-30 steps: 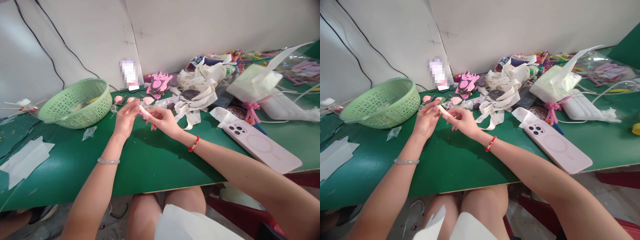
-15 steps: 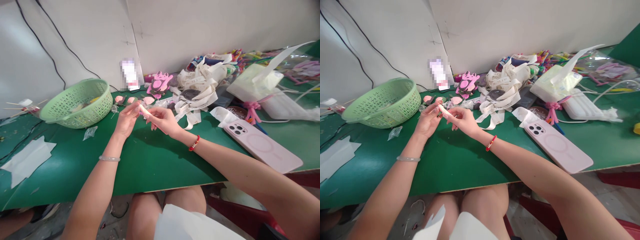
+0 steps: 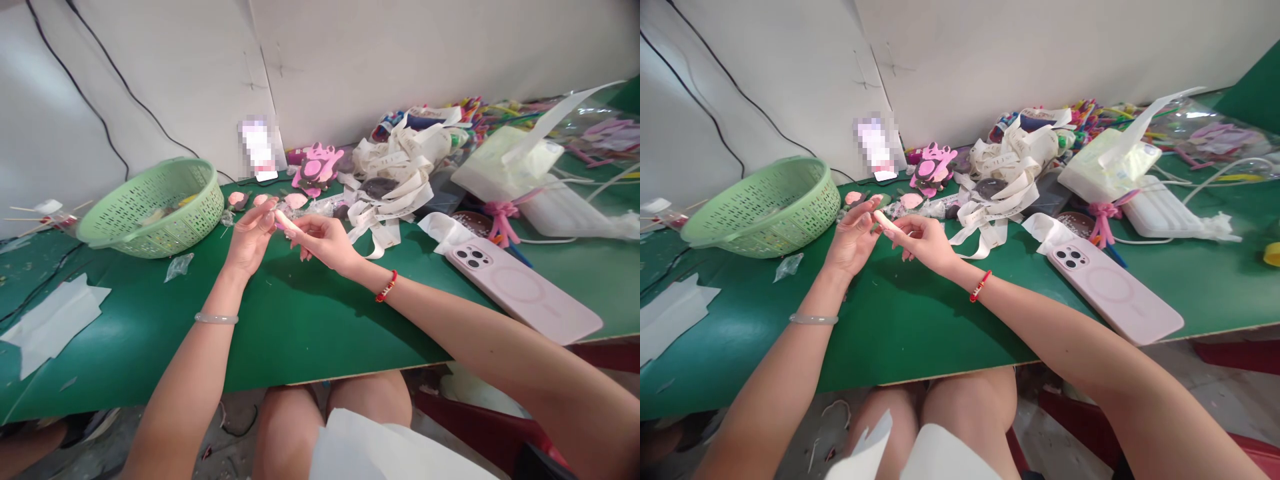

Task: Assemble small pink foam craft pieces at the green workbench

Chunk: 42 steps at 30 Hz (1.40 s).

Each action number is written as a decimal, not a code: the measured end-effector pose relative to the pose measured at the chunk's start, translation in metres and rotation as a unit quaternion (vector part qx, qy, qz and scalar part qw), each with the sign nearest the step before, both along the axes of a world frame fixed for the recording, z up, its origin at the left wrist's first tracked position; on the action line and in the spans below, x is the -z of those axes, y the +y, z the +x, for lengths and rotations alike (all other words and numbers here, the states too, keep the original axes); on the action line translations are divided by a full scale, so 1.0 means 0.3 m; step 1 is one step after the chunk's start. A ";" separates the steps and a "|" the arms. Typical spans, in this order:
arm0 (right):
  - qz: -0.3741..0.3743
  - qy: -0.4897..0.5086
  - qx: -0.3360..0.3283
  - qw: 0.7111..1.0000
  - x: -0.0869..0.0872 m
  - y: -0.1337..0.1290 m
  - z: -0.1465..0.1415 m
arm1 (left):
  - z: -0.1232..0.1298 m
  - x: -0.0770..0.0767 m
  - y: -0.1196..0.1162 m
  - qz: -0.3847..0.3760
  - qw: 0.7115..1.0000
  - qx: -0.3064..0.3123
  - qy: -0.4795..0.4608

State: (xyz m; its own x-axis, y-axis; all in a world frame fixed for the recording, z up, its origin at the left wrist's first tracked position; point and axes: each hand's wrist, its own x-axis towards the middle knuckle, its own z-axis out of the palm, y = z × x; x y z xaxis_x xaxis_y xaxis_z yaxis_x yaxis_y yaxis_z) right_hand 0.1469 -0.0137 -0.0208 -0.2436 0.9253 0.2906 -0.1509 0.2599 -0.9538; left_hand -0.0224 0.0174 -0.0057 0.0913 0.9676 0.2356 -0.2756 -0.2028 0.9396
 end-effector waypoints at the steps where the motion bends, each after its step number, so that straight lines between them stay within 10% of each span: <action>1: -0.002 -0.001 0.005 1.000 0.001 0.001 0.000 | -0.001 0.002 0.001 -0.001 1.000 -0.008 0.003; 11: -0.043 -0.016 0.033 0.998 -0.006 -0.003 -0.002 | -0.024 0.007 0.026 -0.041 0.998 -0.038 0.025; 16: -0.087 -0.078 0.026 0.993 -0.027 -0.015 0.010 | -0.118 -0.030 0.051 -0.010 0.977 -0.169 0.126; 24: 0.069 -0.321 0.008 0.944 -0.047 -0.044 0.021 | -0.254 0.000 0.096 0.036 0.911 -0.314 0.265; 31: 0.159 -0.528 0.023 0.834 -0.034 -0.053 0.014 | -0.254 0.065 0.109 0.079 0.871 -0.168 0.455; 38: 0.157 -0.513 0.080 0.840 -0.067 -0.053 0.023 | -0.213 0.003 0.066 0.138 0.858 -0.211 0.447; 42: 0.137 -0.410 0.127 0.893 -0.075 -0.035 0.030 | -0.096 -0.061 -0.013 0.250 0.839 -0.117 0.468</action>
State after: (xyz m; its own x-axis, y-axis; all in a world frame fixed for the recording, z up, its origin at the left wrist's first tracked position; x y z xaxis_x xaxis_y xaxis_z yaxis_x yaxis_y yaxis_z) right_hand 0.1561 -0.0243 0.0016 -0.2710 0.9024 0.3351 0.6652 0.4272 -0.6124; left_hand -0.0511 0.0136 0.0127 0.2838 0.7864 0.5487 0.6388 -0.5818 0.5034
